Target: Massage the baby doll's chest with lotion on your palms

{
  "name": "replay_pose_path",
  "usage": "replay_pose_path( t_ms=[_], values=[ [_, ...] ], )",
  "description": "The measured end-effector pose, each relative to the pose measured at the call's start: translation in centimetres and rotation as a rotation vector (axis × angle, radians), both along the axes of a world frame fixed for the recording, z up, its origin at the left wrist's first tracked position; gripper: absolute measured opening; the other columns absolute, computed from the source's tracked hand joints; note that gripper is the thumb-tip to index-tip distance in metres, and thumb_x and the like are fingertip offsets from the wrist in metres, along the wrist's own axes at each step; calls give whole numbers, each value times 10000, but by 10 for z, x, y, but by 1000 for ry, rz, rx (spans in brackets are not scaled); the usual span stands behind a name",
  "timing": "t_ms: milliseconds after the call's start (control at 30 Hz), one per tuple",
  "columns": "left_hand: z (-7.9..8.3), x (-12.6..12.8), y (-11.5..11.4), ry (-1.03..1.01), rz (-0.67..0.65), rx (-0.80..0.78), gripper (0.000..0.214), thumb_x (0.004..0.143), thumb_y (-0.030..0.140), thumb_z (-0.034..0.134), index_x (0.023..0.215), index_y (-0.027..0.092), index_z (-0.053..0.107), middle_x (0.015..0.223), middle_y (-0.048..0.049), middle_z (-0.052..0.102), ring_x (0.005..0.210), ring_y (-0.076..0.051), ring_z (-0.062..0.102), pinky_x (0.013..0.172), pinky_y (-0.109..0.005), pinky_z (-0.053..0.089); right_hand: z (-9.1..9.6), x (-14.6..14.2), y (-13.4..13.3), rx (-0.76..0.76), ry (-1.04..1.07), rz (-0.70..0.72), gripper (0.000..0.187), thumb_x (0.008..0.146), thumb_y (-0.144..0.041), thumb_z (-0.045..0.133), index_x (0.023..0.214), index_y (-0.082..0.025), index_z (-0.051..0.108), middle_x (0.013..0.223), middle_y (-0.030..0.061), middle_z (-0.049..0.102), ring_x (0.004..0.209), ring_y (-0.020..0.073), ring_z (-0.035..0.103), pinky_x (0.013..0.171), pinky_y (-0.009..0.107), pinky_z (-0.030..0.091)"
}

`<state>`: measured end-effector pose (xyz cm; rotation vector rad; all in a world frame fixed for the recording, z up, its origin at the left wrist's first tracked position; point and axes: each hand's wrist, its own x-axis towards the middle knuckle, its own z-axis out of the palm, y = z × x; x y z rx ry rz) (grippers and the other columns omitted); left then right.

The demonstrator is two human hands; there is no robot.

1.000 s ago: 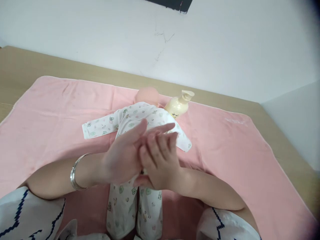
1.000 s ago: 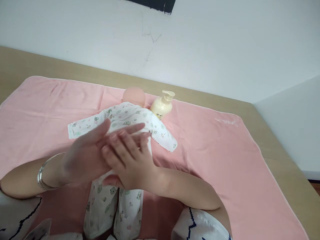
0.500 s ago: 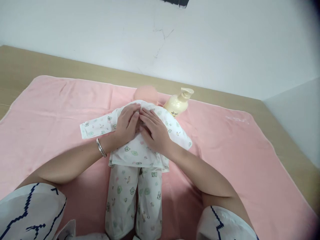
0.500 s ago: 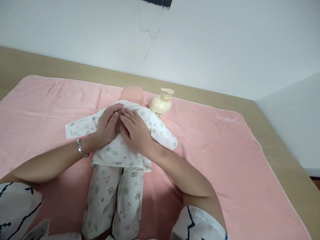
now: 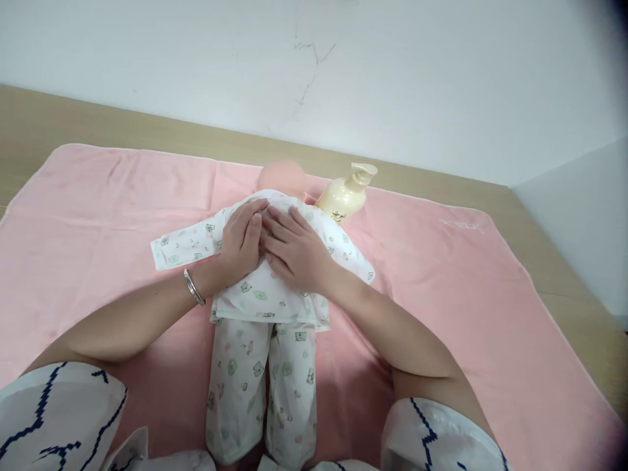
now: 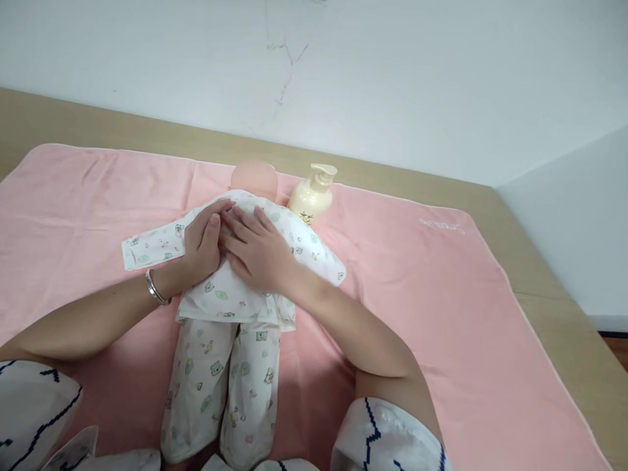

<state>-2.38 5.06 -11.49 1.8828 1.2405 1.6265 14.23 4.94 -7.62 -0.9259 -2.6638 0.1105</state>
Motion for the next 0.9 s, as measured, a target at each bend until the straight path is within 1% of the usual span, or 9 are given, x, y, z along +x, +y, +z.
replay_pose_path(
  t_ms=[100,167,233,333,400,467,600,733,900],
  values=[
    [-1,0,1,4,2,-13,445,1024,460,313,1226,193,606,1228,-100,679,1178,-205,624,1065,-416,491,-2,3,12,-61,49,-148,493,985,-348,379,1446,-200,469,1568,73,400,1498,274,277,1230,567,228],
    [-1,1,1,4,7,-18,439,1023,459,325,1222,188,608,1229,-102,678,1178,-209,625,1064,-417,490,-3,0,4,-58,67,-307,546,987,-357,368,1463,-97,430,1574,162,365,1485,312,297,1213,568,262],
    [0,1,1,-2,10,-13,428,1022,452,334,1202,189,619,1219,-99,684,1171,-211,627,1063,-423,492,-2,-6,-12,-18,54,-363,577,977,-337,384,1455,-15,417,1555,234,362,1483,358,283,1208,575,265],
    [2,1,-1,-7,10,-28,424,1022,449,329,1190,199,627,1221,-93,686,1169,-214,628,1067,-434,493,-1,-10,-24,35,31,-197,503,957,-318,442,1419,-131,510,1542,149,423,1503,361,227,1222,602,216],
    [3,1,-2,8,15,-51,420,1019,450,335,1205,206,622,1234,-88,682,1176,-213,626,1074,-431,492,-1,-5,-13,36,20,-29,414,967,-326,442,1348,-265,589,1493,32,510,1509,313,233,1241,601,161],
    [3,1,-1,36,20,-62,414,1015,442,350,1228,199,609,1245,-92,676,1189,-215,621,1080,-426,490,-3,5,8,-2,5,99,396,986,-357,416,1340,-311,586,1482,-19,524,1504,256,263,1253,568,151],
    [3,0,0,145,-2,-53,403,1009,390,361,1294,188,562,1318,-112,634,1264,-231,574,1133,-456,443,-6,12,27,-42,71,-126,538,975,-410,418,1454,-166,458,1578,97,376,1495,279,284,1224,549,253],
    [-1,-2,-5,271,-17,-70,425,991,341,397,1371,180,497,1424,-124,559,1408,-269,440,1216,-550,305,-4,0,-3,32,50,-363,586,986,-370,384,1448,-12,427,1533,238,397,1461,353,338,1199,577,288],
    [-6,-5,-12,195,-2,39,365,980,255,391,1299,191,557,1385,-112,593,1400,-231,453,1188,-517,373,-5,-7,-15,83,113,-150,447,968,-257,384,1346,-115,577,1429,123,568,1412,261,440,1216,507,324]
  ],
)
